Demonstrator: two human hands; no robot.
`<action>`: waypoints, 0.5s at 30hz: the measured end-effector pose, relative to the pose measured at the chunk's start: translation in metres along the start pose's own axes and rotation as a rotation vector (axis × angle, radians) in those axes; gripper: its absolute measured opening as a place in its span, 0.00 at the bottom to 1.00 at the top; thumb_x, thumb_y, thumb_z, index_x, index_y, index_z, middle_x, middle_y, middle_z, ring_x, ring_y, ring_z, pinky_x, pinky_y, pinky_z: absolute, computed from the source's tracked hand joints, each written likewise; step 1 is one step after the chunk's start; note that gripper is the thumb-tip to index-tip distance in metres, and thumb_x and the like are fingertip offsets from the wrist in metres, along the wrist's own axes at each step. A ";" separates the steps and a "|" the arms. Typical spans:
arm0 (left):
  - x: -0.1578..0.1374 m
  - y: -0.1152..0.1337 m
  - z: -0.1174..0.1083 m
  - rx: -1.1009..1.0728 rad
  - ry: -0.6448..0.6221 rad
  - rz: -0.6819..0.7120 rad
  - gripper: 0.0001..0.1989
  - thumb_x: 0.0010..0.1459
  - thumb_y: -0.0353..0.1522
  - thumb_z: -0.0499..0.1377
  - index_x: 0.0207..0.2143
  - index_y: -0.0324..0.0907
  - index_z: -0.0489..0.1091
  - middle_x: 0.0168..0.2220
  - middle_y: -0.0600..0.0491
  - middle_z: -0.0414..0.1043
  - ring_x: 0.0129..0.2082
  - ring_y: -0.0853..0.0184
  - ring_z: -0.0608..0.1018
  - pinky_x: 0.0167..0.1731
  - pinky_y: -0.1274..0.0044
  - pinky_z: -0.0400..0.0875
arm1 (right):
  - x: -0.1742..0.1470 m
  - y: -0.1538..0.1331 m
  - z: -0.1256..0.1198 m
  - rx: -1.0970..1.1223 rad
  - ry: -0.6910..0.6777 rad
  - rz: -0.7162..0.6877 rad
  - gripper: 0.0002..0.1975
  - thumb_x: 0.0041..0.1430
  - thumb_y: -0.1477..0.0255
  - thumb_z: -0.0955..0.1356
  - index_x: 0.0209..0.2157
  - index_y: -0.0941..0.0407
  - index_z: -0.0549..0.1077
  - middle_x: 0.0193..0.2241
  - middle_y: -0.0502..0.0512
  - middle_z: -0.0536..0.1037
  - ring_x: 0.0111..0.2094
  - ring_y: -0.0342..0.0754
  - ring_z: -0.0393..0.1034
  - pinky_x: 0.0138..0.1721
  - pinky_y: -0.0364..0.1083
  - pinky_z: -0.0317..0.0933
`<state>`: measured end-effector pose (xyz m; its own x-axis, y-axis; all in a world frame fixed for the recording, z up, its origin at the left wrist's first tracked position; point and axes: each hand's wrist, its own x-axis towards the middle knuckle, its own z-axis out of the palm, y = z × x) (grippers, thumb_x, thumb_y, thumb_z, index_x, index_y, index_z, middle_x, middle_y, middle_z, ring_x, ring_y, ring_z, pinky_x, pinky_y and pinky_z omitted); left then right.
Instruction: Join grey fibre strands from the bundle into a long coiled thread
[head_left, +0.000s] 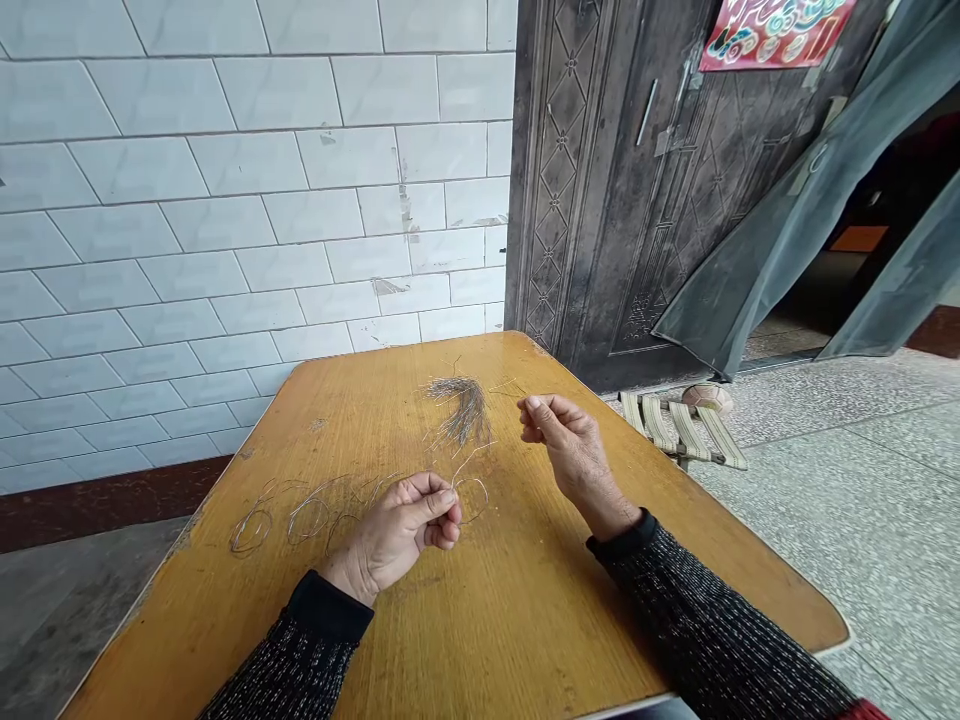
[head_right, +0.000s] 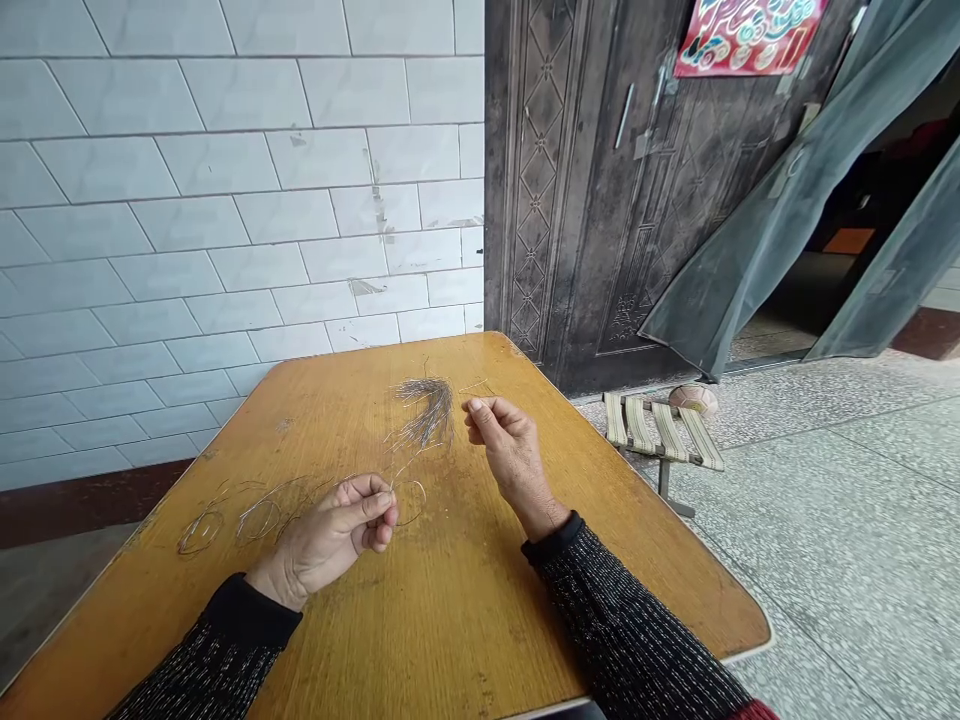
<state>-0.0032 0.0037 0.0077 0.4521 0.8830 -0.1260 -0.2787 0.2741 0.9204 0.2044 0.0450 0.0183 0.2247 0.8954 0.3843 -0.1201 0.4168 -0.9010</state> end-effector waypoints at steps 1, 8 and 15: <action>0.001 0.000 0.000 0.012 0.025 0.013 0.10 0.45 0.32 0.65 0.24 0.37 0.66 0.23 0.55 0.70 0.20 0.76 0.71 0.22 0.82 0.62 | -0.001 -0.002 -0.001 -0.042 -0.024 -0.013 0.18 0.50 0.56 0.65 0.24 0.57 0.70 0.20 0.50 0.68 0.22 0.40 0.60 0.24 0.41 0.57; 0.006 -0.001 -0.007 -0.006 0.189 0.050 0.10 0.40 0.30 0.67 0.26 0.36 0.71 0.25 0.56 0.69 0.22 0.79 0.66 0.25 0.83 0.60 | -0.018 0.007 0.016 -0.219 -0.512 0.128 0.16 0.50 0.58 0.66 0.25 0.58 0.70 0.18 0.47 0.66 0.19 0.38 0.59 0.19 0.39 0.53; 0.007 0.002 -0.016 0.110 0.193 0.091 0.13 0.44 0.34 0.65 0.32 0.35 0.73 0.29 0.52 0.69 0.24 0.77 0.68 0.25 0.82 0.60 | -0.023 0.018 0.025 -0.098 -0.487 0.321 0.15 0.43 0.61 0.70 0.18 0.58 0.66 0.12 0.44 0.64 0.13 0.36 0.54 0.16 0.38 0.48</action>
<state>-0.0137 0.0165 0.0027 0.2561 0.9616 -0.0989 -0.2126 0.1558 0.9646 0.1728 0.0358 -0.0013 -0.2806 0.9526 0.1171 -0.0138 0.1179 -0.9929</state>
